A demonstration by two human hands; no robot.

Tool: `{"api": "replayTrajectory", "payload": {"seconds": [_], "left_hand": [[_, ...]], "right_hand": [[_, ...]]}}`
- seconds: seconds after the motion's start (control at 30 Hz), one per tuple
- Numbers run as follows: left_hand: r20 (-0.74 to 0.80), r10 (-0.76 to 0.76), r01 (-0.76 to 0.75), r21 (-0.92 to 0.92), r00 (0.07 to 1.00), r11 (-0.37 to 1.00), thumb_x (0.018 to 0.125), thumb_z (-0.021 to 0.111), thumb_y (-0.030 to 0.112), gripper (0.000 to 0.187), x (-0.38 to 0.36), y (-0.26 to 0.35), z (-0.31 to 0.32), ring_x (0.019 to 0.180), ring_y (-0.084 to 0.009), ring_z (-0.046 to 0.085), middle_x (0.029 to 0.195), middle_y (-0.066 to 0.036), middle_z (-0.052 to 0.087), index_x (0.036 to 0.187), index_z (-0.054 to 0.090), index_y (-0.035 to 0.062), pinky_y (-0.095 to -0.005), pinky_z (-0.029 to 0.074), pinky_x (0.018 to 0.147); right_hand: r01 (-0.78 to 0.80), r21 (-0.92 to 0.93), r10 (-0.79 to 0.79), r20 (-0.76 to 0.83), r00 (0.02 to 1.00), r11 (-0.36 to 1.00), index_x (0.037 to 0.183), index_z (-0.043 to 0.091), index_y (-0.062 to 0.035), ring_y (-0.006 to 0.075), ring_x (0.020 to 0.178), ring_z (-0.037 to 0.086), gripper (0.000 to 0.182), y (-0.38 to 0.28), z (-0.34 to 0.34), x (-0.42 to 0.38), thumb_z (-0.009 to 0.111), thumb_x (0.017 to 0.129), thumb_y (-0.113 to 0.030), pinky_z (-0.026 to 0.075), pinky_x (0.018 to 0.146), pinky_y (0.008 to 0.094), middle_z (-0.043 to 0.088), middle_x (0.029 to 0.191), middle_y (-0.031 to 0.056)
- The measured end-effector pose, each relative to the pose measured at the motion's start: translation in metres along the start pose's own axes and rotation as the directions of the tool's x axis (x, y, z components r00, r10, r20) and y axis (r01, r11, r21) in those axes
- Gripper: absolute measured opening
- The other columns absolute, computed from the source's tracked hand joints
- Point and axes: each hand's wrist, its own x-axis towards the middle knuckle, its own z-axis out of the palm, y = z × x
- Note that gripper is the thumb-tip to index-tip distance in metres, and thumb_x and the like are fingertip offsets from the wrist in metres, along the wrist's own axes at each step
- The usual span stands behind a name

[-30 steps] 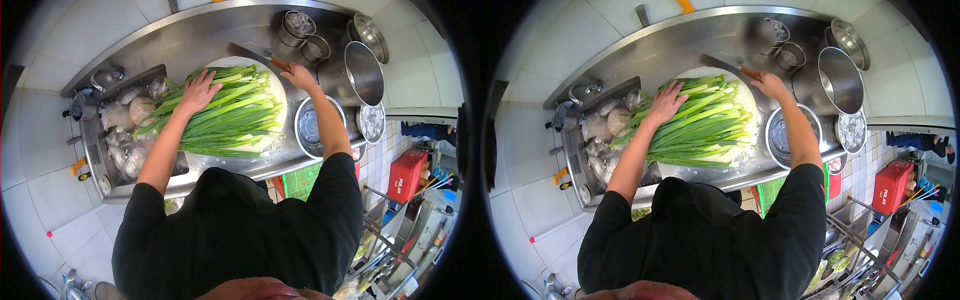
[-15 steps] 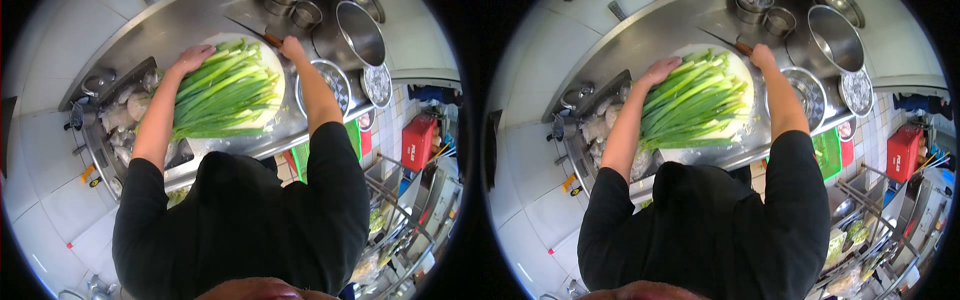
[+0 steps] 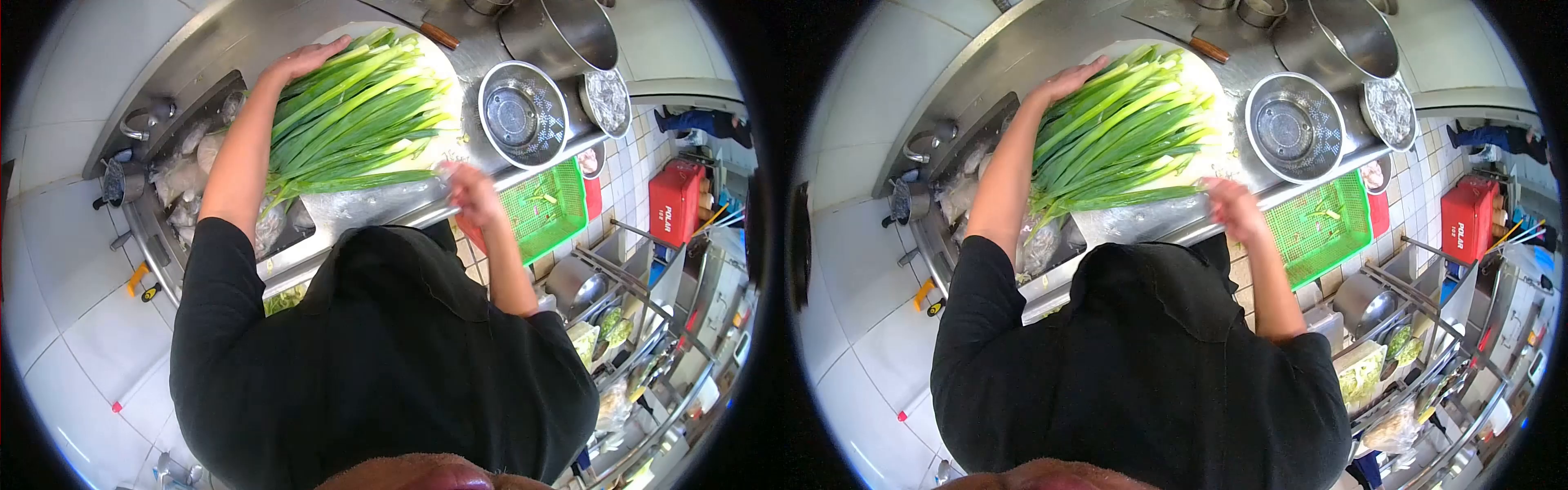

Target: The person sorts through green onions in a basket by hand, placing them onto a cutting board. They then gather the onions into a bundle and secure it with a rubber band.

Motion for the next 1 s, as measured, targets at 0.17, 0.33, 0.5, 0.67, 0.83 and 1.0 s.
{"api": "replayTrajectory", "payload": {"seconds": [0.17, 0.33, 0.5, 0.67, 0.83, 1.0], "left_hand": [[0.264, 0.107, -0.157, 0.178, 0.959, 0.971, 0.081, 0.053, 0.077, 0.106, 0.015, 0.004, -0.004, 0.139, -0.0327, 0.039, 0.152, -0.022, 0.036, 0.149, 0.033, -0.0014, -0.0386, 0.031, 0.114], [0.265, 0.328, -0.398, 0.278, 0.907, 0.874, 0.07, 0.074, 0.067, 0.131, 0.007, 0.003, 0.011, 0.146, -0.0336, 0.026, 0.155, -0.032, 0.021, 0.15, 0.007, -0.0125, -0.0357, 0.021, 0.119], [0.26, 0.331, -0.383, 0.185, 0.907, 0.905, 0.061, 0.082, 0.065, 0.14, -0.004, 0.01, 0.02, 0.146, -0.0332, 0.025, 0.156, -0.031, 0.021, 0.15, 0.007, -0.0125, -0.0359, 0.021, 0.119], [0.248, 0.3, -0.347, 0.173, 0.921, 0.922, 0.058, 0.086, 0.061, 0.143, 0.005, 0.009, 0.021, 0.145, -0.0331, 0.027, 0.155, -0.03, 0.024, 0.15, 0.007, -0.0133, -0.0352, 0.022, 0.119], [0.316, 0.313, -0.37, 0.141, 0.896, 0.918, 0.057, 0.089, 0.054, 0.137, 0.006, 0.018, 0.021, 0.142, -0.0312, 0.033, 0.152, -0.029, 0.032, 0.15, 0.012, -0.013, -0.035, 0.025, 0.117], [0.401, 0.328, -0.411, 0.141, 0.856, 0.901, 0.057, 0.091, 0.042, 0.13, -0.011, 0.042, 0.05, 0.137, -0.0295, 0.041, 0.148, -0.027, 0.04, 0.149, 0.018, -0.0118, -0.0346, 0.031, 0.115]], "right_hand": [[-0.121, -0.027, 0.124, 0.249, 0.961, 0.992, 0.11, 0.063, -0.0046, 0.0049, 0.053, 0.045, 0.032, 0.046, 0.066, 0.008, 0.07, 0.091, -0.03, 0.041, 0.048, 0.0233, 0.053, 0.068, -0.0036], [-0.052, -0.185, 0.071, 0.097, 0.993, 0.981, 0.094, 0.062, -0.0026, 0.0063, 0.049, 0.042, 0.043, 0.025, 0.094, 0.016, 0.076, 0.085, -0.043, 0.039, 0.045, 0.025, 0.054, 0.065, -0.0012], [-0.046, -0.192, 0.06, 0.068, 0.996, 0.98, 0.09, 0.063, 0.0006, 0.0061, 0.049, 0.041, 0.045, 0.044, 0.072, -0.002, 0.077, 0.084, -0.041, 0.035, 0.041, 0.025, 0.056, 0.064, 0.0017], [-0.073, -0.192, 0.077, 0.014, 0.997, 0.979, 0.1, 0.067, 0.004, 0.009, 0.046, 0.047, 0.053, 0.051, 0.082, 0.016, 0.077, 0.082, -0.045, 0.033, 0.037, 0.0251, 0.066, 0.072, 0.0086], [-0.032, -0.562, 0.045, 0.01, 0.999, 0.826, 0.107, 0.068, 0.0081, 0.0145, 0.045, 0.052, 0.075, 0.023, 0.08, 0.005, 0.077, 0.075, -0.059, 0.039, 0.037, 0.028, 0.067, 0.068, 0.0145], [-0.096, -0.439, 0.134, 0.058, 0.989, 0.894, 0.12, 0.062, 0.0042, 0.0147, 0.055, 0.058, 0.08, 0.017, 0.082, 0.0, 0.074, 0.077, -0.062, 0.031, 0.037, 0.0258, 0.069, 0.088, 0.0172]]}}
